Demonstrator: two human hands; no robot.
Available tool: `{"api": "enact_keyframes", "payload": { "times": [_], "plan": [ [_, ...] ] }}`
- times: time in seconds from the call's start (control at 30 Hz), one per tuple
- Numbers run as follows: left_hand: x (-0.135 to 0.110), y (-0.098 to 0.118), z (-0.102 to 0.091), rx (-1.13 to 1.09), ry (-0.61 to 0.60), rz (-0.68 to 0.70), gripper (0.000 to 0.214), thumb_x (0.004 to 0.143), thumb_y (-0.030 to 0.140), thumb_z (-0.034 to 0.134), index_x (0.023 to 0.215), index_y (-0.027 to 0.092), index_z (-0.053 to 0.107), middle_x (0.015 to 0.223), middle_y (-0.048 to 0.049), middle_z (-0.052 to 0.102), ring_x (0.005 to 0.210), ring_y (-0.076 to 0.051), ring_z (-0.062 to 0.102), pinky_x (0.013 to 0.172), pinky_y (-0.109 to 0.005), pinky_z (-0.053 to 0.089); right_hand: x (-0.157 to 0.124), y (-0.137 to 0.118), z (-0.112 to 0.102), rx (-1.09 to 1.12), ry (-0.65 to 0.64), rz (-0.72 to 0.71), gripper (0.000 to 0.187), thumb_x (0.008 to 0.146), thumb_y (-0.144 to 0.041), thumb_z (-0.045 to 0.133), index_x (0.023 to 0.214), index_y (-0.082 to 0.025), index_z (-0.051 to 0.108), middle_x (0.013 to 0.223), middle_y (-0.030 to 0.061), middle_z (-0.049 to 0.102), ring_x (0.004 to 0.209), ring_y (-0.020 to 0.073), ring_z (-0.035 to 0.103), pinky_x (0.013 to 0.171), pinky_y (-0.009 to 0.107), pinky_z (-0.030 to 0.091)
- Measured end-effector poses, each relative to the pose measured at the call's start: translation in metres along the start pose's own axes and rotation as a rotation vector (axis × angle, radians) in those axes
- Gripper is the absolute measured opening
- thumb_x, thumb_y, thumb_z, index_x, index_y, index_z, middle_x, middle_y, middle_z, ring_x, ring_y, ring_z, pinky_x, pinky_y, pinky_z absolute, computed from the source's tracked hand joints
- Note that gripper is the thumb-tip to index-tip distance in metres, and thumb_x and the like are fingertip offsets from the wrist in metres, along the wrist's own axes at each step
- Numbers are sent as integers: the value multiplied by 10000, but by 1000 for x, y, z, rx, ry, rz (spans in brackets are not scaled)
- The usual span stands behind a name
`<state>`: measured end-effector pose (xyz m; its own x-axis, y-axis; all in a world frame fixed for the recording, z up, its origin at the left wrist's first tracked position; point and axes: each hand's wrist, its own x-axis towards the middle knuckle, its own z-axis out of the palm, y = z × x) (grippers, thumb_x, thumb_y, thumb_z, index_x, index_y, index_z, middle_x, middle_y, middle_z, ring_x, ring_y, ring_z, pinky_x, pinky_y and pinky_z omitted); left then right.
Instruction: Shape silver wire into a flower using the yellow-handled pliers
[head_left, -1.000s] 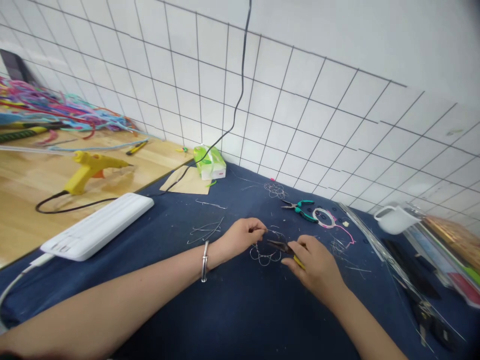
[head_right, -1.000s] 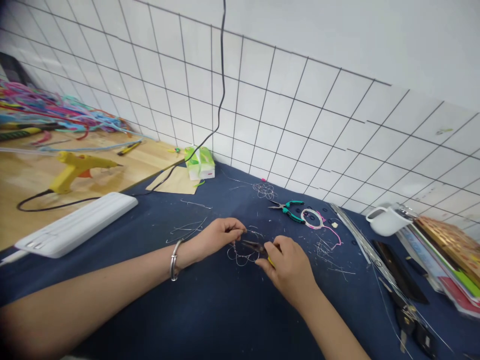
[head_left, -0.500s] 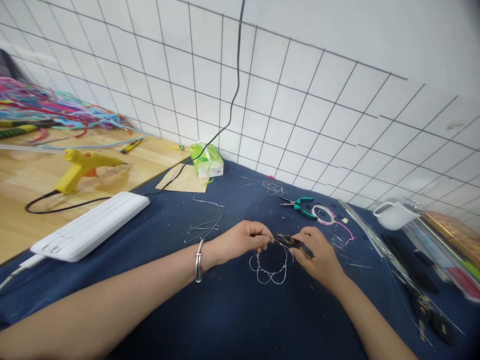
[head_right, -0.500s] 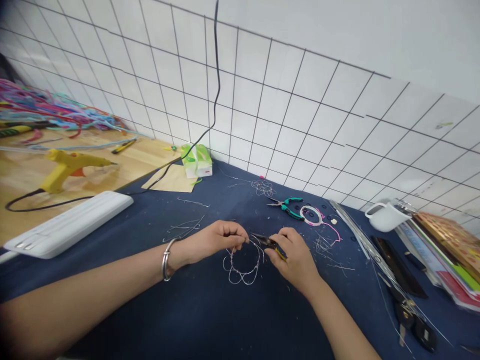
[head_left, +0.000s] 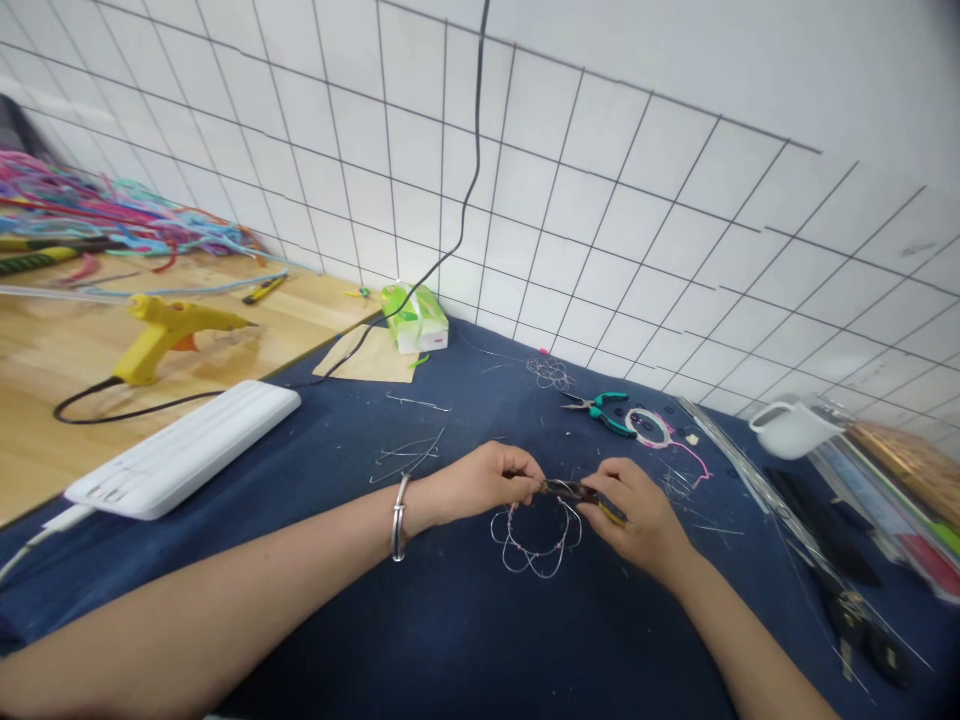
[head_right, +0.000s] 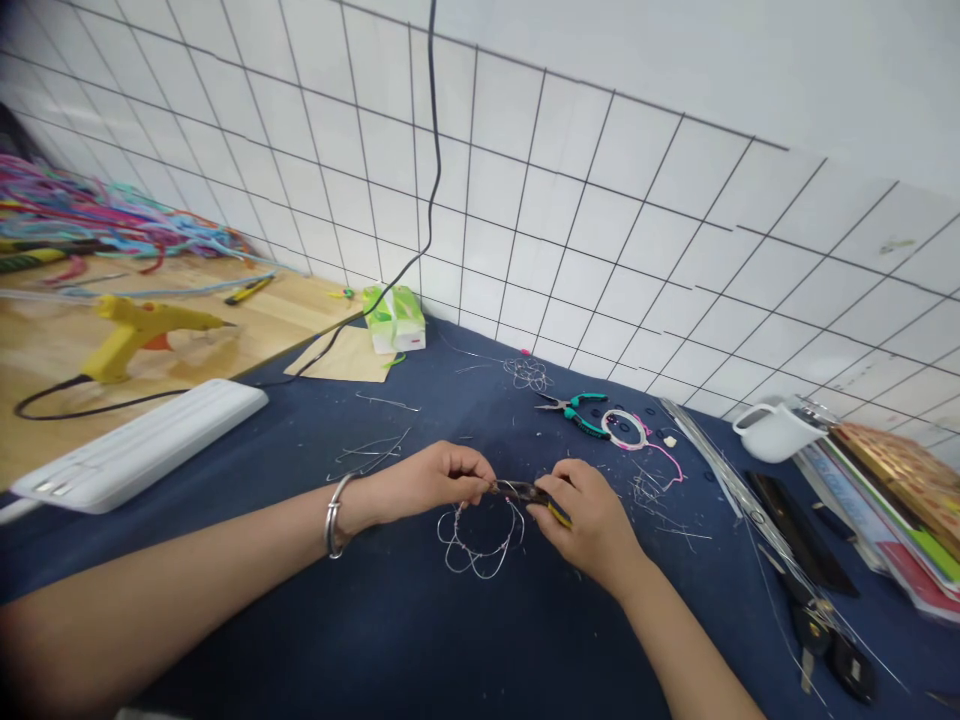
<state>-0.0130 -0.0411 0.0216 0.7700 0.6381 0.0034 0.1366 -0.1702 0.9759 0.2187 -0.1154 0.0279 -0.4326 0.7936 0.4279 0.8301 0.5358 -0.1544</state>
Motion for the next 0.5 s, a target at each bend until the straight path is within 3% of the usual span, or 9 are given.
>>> {"api": "enact_keyframes", "payload": {
  "times": [0.5],
  "plan": [
    [1, -6, 7, 338, 191, 61, 164, 749, 221, 490, 789, 158, 636, 620, 12, 562, 534, -78, 455, 473, -179, 325, -2, -2, 6, -133, -31, 23, 144, 823, -273, 507, 915, -200, 590, 846, 58, 537, 769, 145, 518, 685, 268, 435]
  ]
}}
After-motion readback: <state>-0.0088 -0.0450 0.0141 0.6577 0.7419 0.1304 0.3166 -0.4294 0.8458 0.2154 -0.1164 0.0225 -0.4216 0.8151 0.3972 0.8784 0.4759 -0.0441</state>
